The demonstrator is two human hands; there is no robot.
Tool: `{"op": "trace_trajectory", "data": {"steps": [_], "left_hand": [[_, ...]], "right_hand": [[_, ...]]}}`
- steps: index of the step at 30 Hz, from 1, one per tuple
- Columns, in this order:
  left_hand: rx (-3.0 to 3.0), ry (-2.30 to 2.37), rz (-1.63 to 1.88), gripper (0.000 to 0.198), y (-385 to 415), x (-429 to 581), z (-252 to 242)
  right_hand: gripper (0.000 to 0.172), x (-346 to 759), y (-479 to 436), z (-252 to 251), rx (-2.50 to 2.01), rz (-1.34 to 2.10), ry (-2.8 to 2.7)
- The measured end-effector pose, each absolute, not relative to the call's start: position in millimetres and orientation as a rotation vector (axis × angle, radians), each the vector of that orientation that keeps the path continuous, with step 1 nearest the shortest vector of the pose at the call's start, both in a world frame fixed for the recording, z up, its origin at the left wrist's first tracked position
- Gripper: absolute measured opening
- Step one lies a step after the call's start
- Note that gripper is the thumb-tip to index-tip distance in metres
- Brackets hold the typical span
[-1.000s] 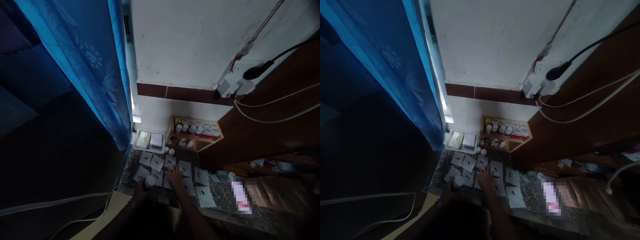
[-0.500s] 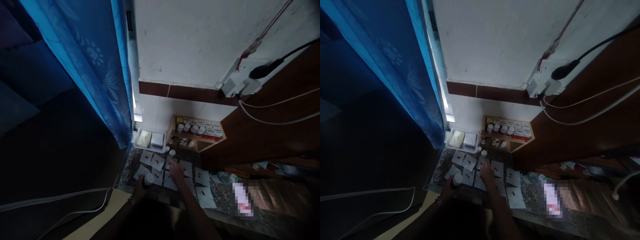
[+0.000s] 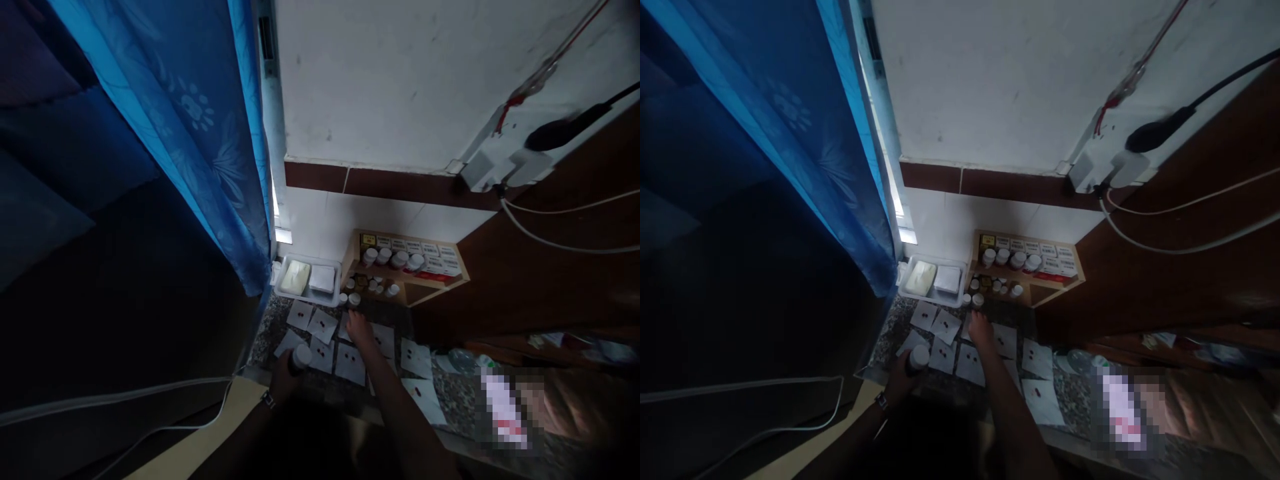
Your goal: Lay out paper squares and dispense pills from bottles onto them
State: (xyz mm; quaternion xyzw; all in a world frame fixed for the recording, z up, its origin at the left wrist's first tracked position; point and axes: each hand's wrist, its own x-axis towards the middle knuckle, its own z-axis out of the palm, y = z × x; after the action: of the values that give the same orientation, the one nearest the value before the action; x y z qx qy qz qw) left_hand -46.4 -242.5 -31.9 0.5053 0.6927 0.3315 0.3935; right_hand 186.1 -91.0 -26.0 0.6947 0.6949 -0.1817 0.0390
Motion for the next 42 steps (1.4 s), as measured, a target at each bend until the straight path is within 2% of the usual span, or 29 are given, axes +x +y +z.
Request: {"op": "trace_trajectory", "data": {"steps": [3,6,9,13,14,17,18,21,24,28,31,34,42], "left_hand": [[1.388,1.766,0.806,0.047,-226.5,-36.5,-33.6],[1.505,1.793,0.749,0.046,-210.4,-24.3,-35.6],[1.584,1.787,0.764,0.046,-203.5,-16.8,-39.8],[1.616,1.727,0.743,0.051,-207.1,-19.0,-44.6],[1.626,1.699,0.737,0.051,-208.5,-20.7,-44.6],[1.654,1.647,0.742,0.047,-211.1,-23.6,-41.3],[1.667,1.640,0.745,0.045,-211.5,-23.4,-39.6],[1.716,1.626,0.748,0.042,-212.1,-20.8,-34.8],[1.737,1.592,0.760,0.044,-212.0,-19.2,-30.3],[1.694,1.582,0.758,0.044,-208.8,-18.8,-25.3],[1.675,1.556,0.730,0.047,-205.2,-16.1,-23.6],[1.692,1.488,0.715,0.045,-202.1,-13.4,-22.9],[1.762,1.379,0.658,0.053,-192.5,-15.6,-16.0]], "right_hand": [[0.032,165.9,-113.4,-10.2,2.177,-0.711,2.238],[0.045,136.0,-143.3,9.0,2.072,-0.948,2.286],[0.052,116.6,-161.5,27.1,2.029,-0.934,2.191],[0.041,123.3,-161.9,46.2,1.841,-1.105,2.360],[0.043,127.7,-160.7,49.7,1.734,-1.180,2.467],[0.068,135.2,-159.1,56.6,1.636,-1.280,2.567],[0.068,134.8,-159.5,57.5,1.727,-1.248,2.485],[0.047,128.9,-162.3,55.7,1.965,-1.072,2.147],[0.038,128.5,-165.8,49.2,1.864,-1.152,2.260],[0.051,140.1,-167.5,44.2,1.916,-1.393,2.500],[0.044,146.8,-166.9,48.1,1.990,-1.257,2.313],[0.036,149.6,-168.4,52.4,1.762,-1.125,2.439],[0.042,167.0,-176.8,40.3,1.455,-0.926,2.810]]}}
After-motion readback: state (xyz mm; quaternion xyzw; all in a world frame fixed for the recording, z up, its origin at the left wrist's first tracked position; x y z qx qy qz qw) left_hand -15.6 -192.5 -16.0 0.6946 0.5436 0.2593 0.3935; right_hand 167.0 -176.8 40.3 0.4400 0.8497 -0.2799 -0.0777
